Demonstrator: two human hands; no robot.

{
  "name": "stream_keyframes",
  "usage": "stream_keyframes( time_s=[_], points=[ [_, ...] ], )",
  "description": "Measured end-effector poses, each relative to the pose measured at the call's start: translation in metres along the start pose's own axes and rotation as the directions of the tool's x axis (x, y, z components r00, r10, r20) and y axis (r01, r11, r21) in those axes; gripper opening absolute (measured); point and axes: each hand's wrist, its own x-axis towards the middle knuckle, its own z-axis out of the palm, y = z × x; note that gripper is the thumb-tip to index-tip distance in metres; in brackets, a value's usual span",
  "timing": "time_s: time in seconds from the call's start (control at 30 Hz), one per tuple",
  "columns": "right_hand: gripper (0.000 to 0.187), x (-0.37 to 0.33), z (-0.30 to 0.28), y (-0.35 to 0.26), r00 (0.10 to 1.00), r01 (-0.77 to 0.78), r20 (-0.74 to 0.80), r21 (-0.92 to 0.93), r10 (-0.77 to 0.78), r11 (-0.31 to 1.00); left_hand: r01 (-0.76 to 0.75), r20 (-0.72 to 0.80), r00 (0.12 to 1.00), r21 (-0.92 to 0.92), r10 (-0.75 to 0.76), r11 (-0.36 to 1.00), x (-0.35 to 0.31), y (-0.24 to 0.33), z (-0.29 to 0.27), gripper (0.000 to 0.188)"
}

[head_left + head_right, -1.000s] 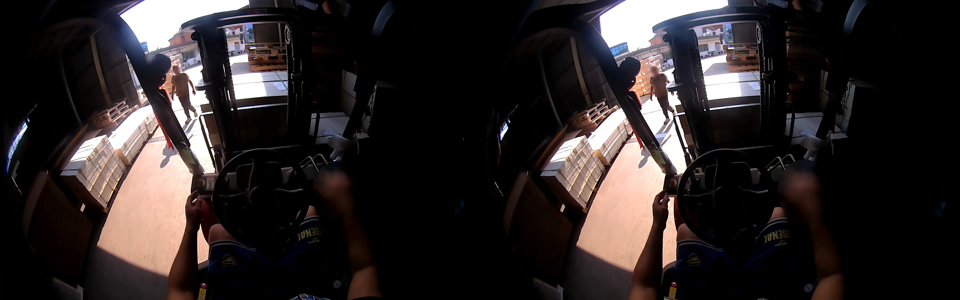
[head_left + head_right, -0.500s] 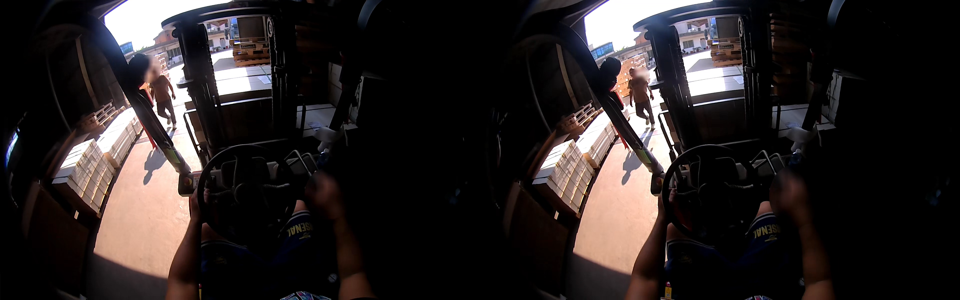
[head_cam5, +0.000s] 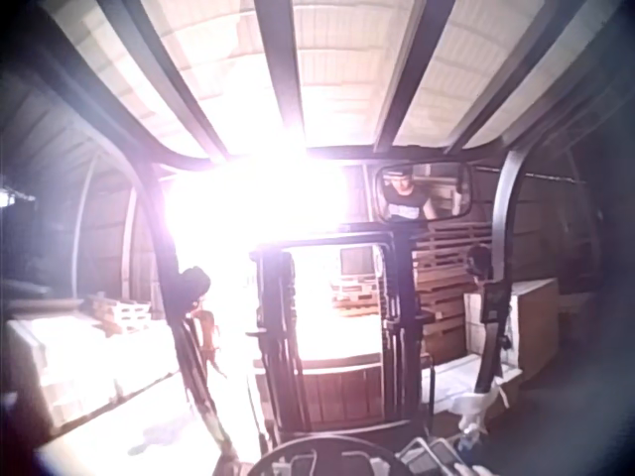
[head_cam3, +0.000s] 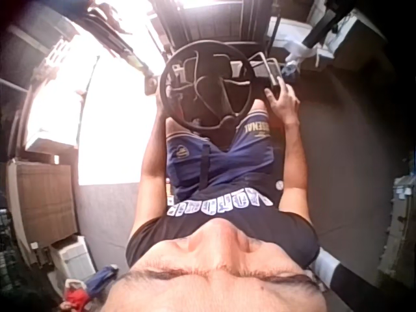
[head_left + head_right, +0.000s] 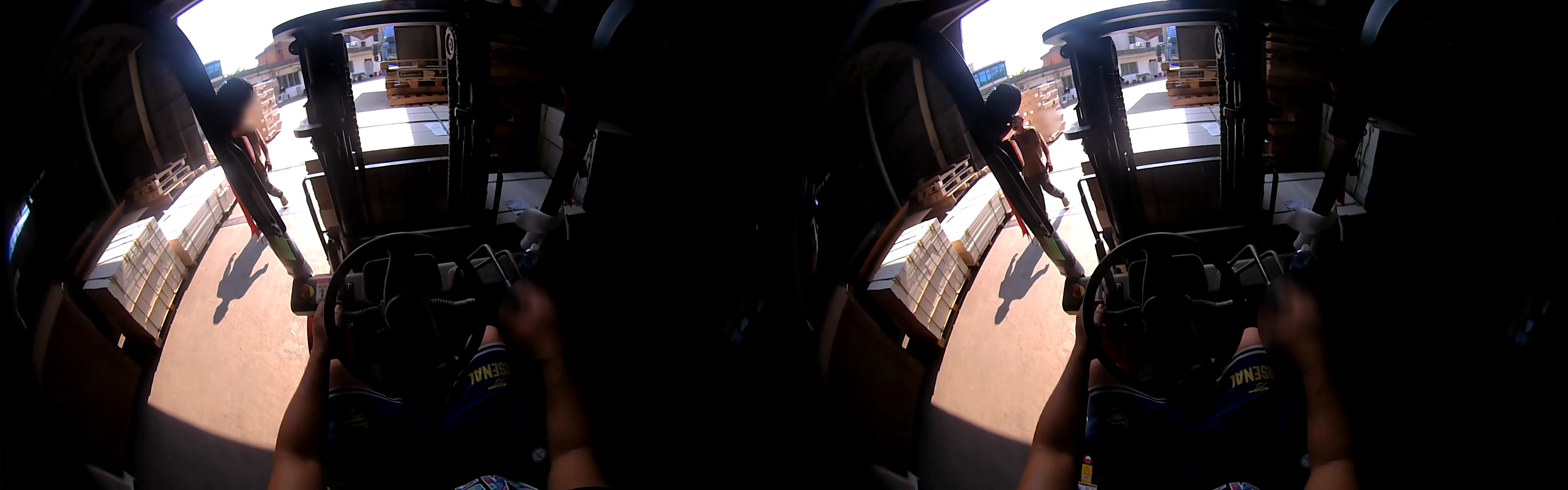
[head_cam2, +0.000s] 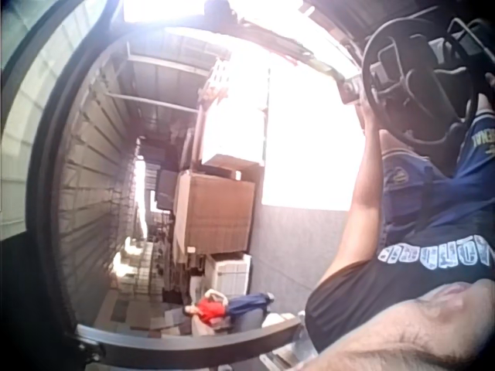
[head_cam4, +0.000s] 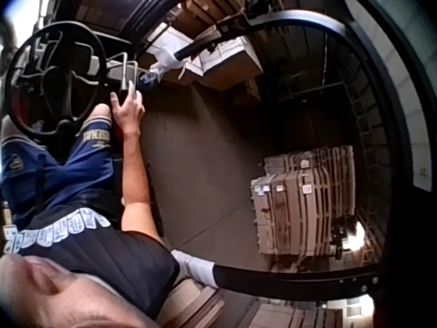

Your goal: The person mounts a forklift, starts the engine, and drives the vehicle through a warehouse and out into a courtyard near a truck.

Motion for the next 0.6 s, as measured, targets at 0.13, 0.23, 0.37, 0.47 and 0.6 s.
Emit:
stream_keyframes(
  time_s=[0.13, 0.23, 0.37, 0.47, 0.6],
  points=[
    [0.029, -0.005, 0.001, -0.003, 0.998, -0.058, 0.010, 0.018, 0.058, 0.998, -0.027, -0.030, 0.999, 0.015, 0.028, 1.000, 0.002, -0.004, 0.003, 0.023],
    [0.030, -0.004, 0.007, -0.003, 0.998, -0.054, 0.021, 0.045, 0.053, 0.998, -0.017, -0.055, 0.998, 0.009, 0.018, 1.000, 0.002, -0.008, -0.004, 0.022],
    [0.053, -0.001, 0.006, -0.002, 0.979, -0.155, 0.142, 0.032, 0.149, 0.987, 0.018, -0.056, 0.998, -0.007, -0.018, 1.000, -0.001, 0.003, -0.002, 0.021],
    [0.079, -0.012, 0.019, 0.024, 0.977, -0.170, 0.094, -0.203, 0.192, 0.964, 0.028, -0.044, 0.999, -0.057, -0.031, 0.998, -0.002, 0.016, 0.003, 0.019],
    [0.093, -0.010, 0.019, 0.030, 0.962, -0.181, 0.169, -0.197, 0.215, 0.964, 0.023, -0.058, 0.998, -0.098, -0.029, 0.995, -0.004, 0.026, 0.003, 0.018]
  ],
)
